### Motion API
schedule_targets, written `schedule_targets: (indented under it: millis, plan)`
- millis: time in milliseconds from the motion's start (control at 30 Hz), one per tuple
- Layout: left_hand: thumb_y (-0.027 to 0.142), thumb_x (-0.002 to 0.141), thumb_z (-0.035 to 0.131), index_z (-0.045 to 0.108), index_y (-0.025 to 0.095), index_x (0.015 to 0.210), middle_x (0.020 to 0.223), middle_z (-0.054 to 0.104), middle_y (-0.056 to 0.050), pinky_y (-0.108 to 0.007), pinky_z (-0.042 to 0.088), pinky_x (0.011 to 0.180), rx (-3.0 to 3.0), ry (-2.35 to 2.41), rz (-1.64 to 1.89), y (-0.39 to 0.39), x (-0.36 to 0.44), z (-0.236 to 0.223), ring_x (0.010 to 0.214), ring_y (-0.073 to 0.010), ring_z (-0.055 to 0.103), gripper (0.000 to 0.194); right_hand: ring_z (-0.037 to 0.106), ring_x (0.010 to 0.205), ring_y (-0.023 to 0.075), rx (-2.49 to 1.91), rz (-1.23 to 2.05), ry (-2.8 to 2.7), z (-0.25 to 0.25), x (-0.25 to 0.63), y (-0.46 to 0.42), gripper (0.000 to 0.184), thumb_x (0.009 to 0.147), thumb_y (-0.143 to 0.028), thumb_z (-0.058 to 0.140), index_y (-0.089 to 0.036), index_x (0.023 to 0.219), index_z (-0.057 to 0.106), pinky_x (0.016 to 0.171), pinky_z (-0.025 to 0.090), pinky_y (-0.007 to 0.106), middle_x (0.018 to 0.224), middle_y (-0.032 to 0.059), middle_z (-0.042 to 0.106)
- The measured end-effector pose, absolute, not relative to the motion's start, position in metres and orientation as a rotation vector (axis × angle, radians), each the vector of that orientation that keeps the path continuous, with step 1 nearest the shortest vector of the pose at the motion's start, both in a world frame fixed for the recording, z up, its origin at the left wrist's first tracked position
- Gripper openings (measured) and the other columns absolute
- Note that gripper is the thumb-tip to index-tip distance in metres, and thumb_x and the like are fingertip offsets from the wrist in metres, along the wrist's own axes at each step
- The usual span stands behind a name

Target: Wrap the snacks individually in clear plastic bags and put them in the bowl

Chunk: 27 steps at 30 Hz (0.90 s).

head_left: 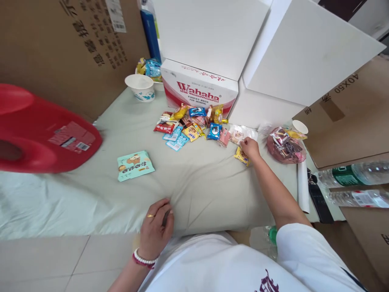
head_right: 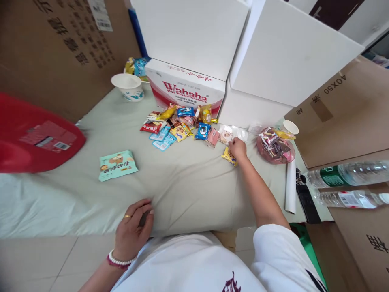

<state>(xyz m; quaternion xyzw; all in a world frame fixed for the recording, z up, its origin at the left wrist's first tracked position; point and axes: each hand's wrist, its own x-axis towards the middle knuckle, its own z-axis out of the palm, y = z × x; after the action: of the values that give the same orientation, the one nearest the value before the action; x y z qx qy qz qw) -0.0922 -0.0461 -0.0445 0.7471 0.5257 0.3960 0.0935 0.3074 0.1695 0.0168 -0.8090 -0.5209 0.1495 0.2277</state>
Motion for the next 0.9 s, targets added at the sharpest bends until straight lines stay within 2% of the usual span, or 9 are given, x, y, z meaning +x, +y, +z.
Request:
schedule_targets:
  millis: [133, 233, 300, 400, 500, 600, 700, 900]
  plan:
    - [0.018, 0.095, 0.057, 0.064, 0.021, 0.1, 0.109, 0.065, -0.008, -0.033, 0.054, 0.087, 1.898, 1.531, 1.222, -0.047, -0.086, -0.027, 0.1, -0.0194, 0.066, 0.009, 0.059, 0.072, 0.0181, -1.936, 0.542, -1.376, 0.024, 0.288, 0.13, 0.037, 0.094, -0.042, 0.044, -0.016, 0.106, 0.068, 0.069, 0.048, 0.029, 0.077, 0.0033, 0.065]
    - [0.023, 0.097, 0.054, 0.065, 0.021, 0.096, 0.102, 0.065, -0.007, -0.029, 0.053, 0.077, 1.675, 1.325, 1.213, -0.039, -0.062, -0.007, 0.094, -0.0176, 0.064, 0.011, 0.054, 0.065, 0.0155, -1.493, 0.858, -1.187, 0.018, 0.251, 0.08, 0.034, 0.09, -0.046, 0.058, -0.019, 0.109, 0.069, 0.065, 0.048, 0.029, 0.073, -0.0003, 0.06]
    - [0.025, 0.097, 0.054, 0.065, 0.021, 0.092, 0.092, 0.062, -0.004, -0.026, 0.05, 0.069, 1.554, 1.252, 1.184, -0.027, -0.042, 0.005, 0.081, -0.0145, 0.061, 0.013, 0.054, 0.066, 0.0151, -1.333, 1.0, -1.108, 0.012, 0.223, 0.047, 0.03, 0.088, -0.044, 0.067, -0.022, 0.107, 0.072, 0.066, 0.047, 0.03, 0.073, -0.0008, 0.06]
    - [0.029, 0.091, 0.064, 0.066, 0.021, 0.094, 0.088, 0.059, -0.001, -0.026, 0.046, 0.066, 1.449, 1.228, 1.151, -0.007, -0.015, 0.015, 0.068, -0.0114, 0.053, 0.01, 0.055, 0.068, 0.0158, -1.308, 1.087, -1.124, 0.006, 0.19, 0.009, 0.026, 0.09, -0.042, 0.068, -0.024, 0.107, 0.075, 0.069, 0.047, 0.031, 0.073, -0.0005, 0.062]
    - [0.032, 0.082, 0.075, 0.068, 0.02, 0.099, 0.091, 0.061, -0.001, -0.026, 0.044, 0.066, 1.444, 1.216, 1.114, 0.006, 0.0, 0.016, 0.067, -0.0111, 0.051, 0.022, 0.056, 0.07, 0.0162, -1.344, 1.103, -1.192, 0.009, 0.173, -0.01, 0.025, 0.092, -0.041, 0.067, -0.025, 0.108, 0.076, 0.071, 0.047, 0.031, 0.075, -0.0002, 0.063]
    - [0.03, 0.086, 0.068, 0.071, 0.02, 0.091, 0.078, 0.063, 0.0, -0.026, 0.043, 0.065, 1.37, 1.17, 1.048, 0.009, 0.005, 0.013, 0.066, -0.0122, 0.053, 0.012, 0.057, 0.073, 0.016, -1.348, 1.161, -1.204, 0.016, 0.167, -0.016, 0.025, 0.092, -0.042, 0.069, -0.026, 0.11, 0.074, 0.073, 0.048, 0.031, 0.079, 0.0004, 0.065]
    - [0.031, 0.092, 0.06, 0.074, 0.02, 0.09, 0.068, 0.062, 0.001, -0.026, 0.041, 0.063, 1.295, 1.165, 1.005, 0.005, 0.004, 0.008, 0.062, -0.0124, 0.053, 0.018, 0.059, 0.074, 0.0158, -1.288, 1.269, -1.073, 0.022, 0.165, -0.014, 0.029, 0.093, -0.048, 0.066, -0.026, 0.111, 0.07, 0.072, 0.049, 0.031, 0.086, 0.0017, 0.067]
    - [0.029, 0.091, 0.057, 0.069, 0.019, 0.084, 0.072, 0.063, 0.001, -0.025, 0.04, 0.063, 1.373, 1.246, 0.987, -0.001, -0.001, 0.0, 0.065, -0.0123, 0.054, 0.018, 0.05, 0.064, 0.012, -1.341, 1.356, -1.103, 0.018, 0.16, -0.009, 0.024, 0.085, -0.045, 0.077, -0.021, 0.086, 0.07, 0.063, 0.043, 0.026, 0.071, -0.0021, 0.059]
